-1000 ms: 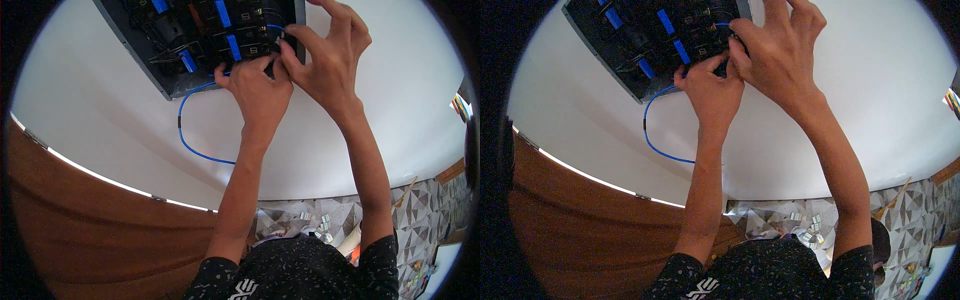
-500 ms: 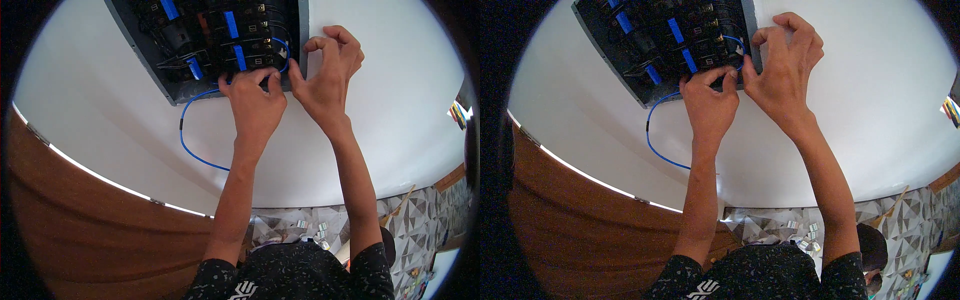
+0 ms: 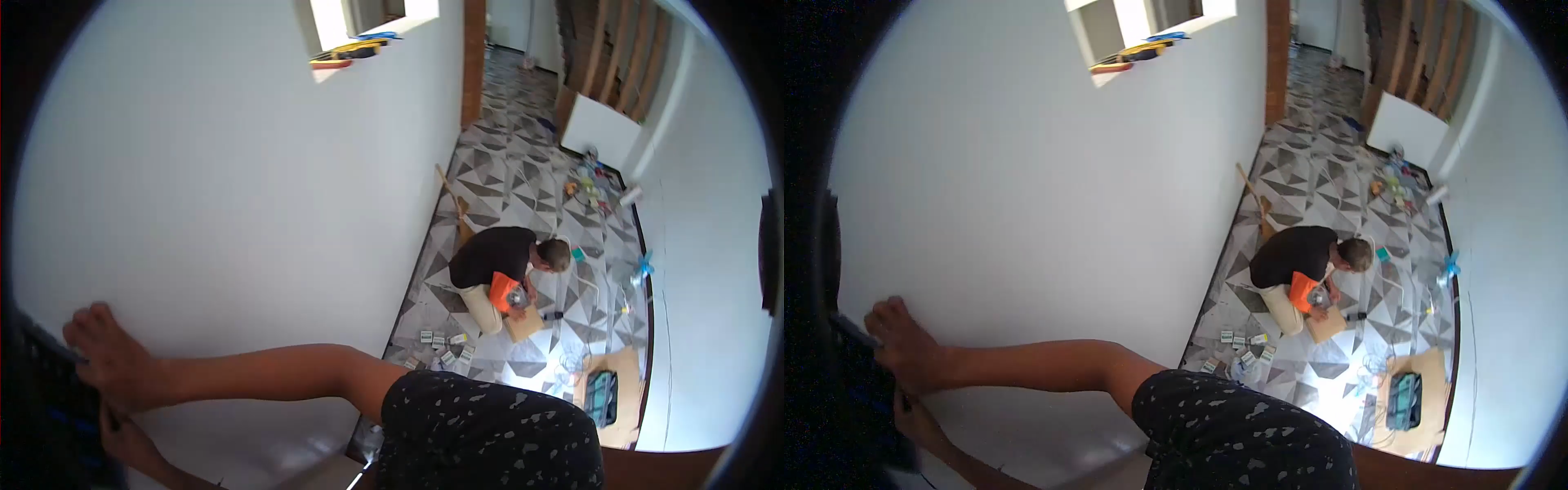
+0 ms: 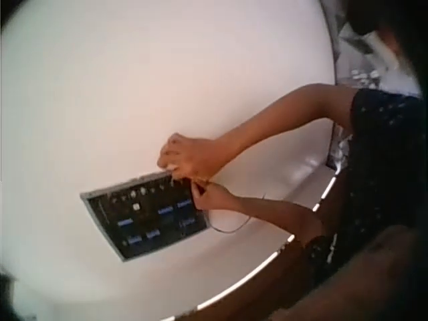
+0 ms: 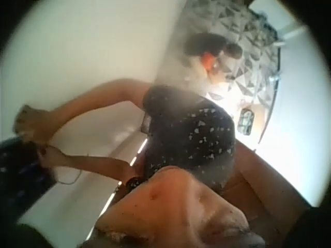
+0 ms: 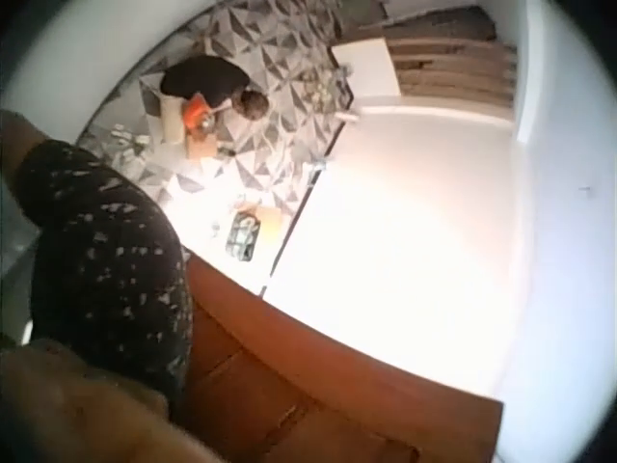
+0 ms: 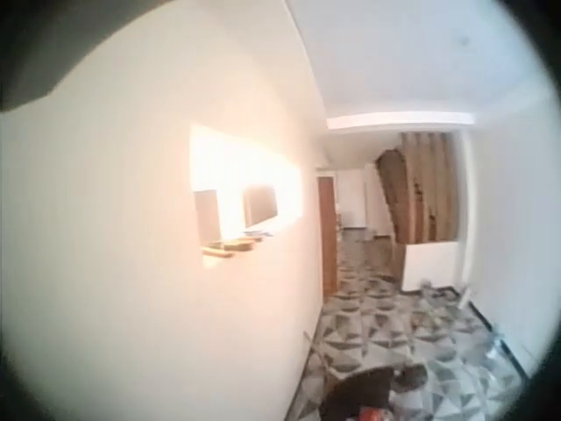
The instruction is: Installing and securing electrical wires into a circuit breaker panel using a screwdriver.
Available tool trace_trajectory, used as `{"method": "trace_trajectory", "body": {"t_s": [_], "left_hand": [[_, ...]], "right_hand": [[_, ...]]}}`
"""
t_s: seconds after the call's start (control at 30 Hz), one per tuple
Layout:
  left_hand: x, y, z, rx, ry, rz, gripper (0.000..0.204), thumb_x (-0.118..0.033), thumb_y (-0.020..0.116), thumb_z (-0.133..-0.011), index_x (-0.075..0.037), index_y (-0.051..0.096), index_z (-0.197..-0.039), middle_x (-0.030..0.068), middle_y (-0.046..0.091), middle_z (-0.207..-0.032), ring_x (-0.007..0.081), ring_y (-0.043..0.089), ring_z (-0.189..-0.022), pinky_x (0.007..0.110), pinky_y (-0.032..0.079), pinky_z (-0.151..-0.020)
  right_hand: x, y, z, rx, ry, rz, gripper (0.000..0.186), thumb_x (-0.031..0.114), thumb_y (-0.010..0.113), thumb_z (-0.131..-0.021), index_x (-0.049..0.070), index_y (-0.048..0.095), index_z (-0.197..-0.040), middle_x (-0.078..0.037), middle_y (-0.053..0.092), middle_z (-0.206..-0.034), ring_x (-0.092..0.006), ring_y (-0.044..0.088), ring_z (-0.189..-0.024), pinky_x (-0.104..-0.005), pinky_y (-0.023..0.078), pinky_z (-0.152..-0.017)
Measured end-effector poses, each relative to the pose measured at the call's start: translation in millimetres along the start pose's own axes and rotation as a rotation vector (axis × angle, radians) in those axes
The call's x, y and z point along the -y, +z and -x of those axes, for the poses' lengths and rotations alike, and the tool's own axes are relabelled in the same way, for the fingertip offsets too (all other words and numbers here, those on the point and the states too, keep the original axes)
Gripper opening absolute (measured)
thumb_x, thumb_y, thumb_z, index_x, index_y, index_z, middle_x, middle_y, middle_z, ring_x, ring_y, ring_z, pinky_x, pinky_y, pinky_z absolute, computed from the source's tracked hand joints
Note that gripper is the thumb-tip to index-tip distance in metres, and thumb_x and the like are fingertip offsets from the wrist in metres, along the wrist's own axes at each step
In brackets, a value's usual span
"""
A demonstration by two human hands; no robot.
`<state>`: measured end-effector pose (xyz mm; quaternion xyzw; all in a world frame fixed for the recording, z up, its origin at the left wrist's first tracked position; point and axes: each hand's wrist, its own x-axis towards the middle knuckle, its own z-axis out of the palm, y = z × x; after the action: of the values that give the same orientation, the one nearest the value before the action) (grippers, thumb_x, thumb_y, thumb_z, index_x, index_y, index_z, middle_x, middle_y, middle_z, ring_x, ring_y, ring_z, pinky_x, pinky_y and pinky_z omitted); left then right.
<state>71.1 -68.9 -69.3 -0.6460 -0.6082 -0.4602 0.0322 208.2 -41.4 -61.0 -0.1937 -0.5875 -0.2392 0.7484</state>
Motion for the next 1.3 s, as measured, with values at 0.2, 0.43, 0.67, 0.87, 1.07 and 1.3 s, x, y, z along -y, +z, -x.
{"method": "trace_trajectory", "body": {"t_s": [0.2,0.43,0.67,0.87,1.07,1.3], "left_hand": [[2.1,4.3,-15.0,0.052,0.152,0.048,0.041,-0.032,0.062,-0.094,-0.002,0.067,-0.122,0.018,0.068,-0.117,0.0257,0.065,-0.103,0.037,0.049,-0.092],[-17.5,39.6,30.4,-0.111,0.377,0.411,0.01,-0.011,0.069,-0.086,-0.003,0.075,-0.09,0.0111,0.074,-0.09,0.0221,0.07,-0.079,0.036,0.053,-0.078],[-42.6,-4.7,41.8,-0.057,0.198,0.407,0.012,-0.017,0.068,-0.086,-0.008,0.075,-0.091,0.0077,0.072,-0.086,0.0238,0.064,-0.087,0.043,0.029,-0.105],[-39.4,3.2,34.7,-0.035,0.236,0.432,0.01,-0.015,0.067,-0.087,-0.009,0.075,-0.091,0.0064,0.072,-0.086,0.0232,0.064,-0.086,0.041,0.029,-0.102],[-50.3,7.0,36.0,-0.147,0.264,0.415,0.009,-0.008,0.07,-0.085,-0.003,0.075,-0.091,0.0124,0.073,-0.085,0.0235,0.068,-0.077,0.033,0.048,-0.082],[-50.2,17.7,39.8,-0.176,0.258,0.314,0.01,-0.008,0.067,-0.083,-0.01,0.075,-0.088,0.0085,0.072,-0.082,0.026,0.063,-0.08,0.044,0.028,-0.098]], "right_hand": [[0.8,-23.6,-25.2,0.062,-0.087,0.18,0.026,0.023,0.065,-0.051,-0.001,0.061,-0.061,-0.028,0.056,-0.104,-0.0434,0.05,-0.103,-0.0591,0.036,-0.093],[7.7,-91.3,2.0,0.13,0.063,0.18,0.013,0.014,0.07,-0.068,0.006,0.063,-0.076,-0.018,0.057,-0.094,-0.0332,0.054,-0.094,-0.0467,0.039,-0.081],[61.2,-80.0,-2.9,0.471,0.596,0.064,0.017,0.019,0.066,-0.088,0.004,0.068,-0.079,-0.011,0.059,-0.055,-0.028,0.057,-0.047,-0.0387,0.043,-0.047],[59.3,-69.7,-6.6,0.492,0.682,0.149,0.016,0.013,0.067,-0.089,-0.001,0.072,-0.09,-0.008,0.056,-0.054,-0.0131,0.044,-0.043,-0.0279,0.035,-0.045],[40.9,-47.7,29.6,0.079,0.327,0.215,0.009,0.014,0.071,-0.084,0.005,0.072,-0.086,-0.011,0.06,-0.06,-0.0246,0.053,-0.047,-0.0346,0.042,-0.047],[31.5,-63.6,-4.6,0.065,-0.077,0.394,0.021,0.008,0.077,-0.066,0.01,0.073,-0.086,-0.01,0.062,-0.097,-0.0251,0.059,-0.086,-0.0348,0.043,-0.067]]}}
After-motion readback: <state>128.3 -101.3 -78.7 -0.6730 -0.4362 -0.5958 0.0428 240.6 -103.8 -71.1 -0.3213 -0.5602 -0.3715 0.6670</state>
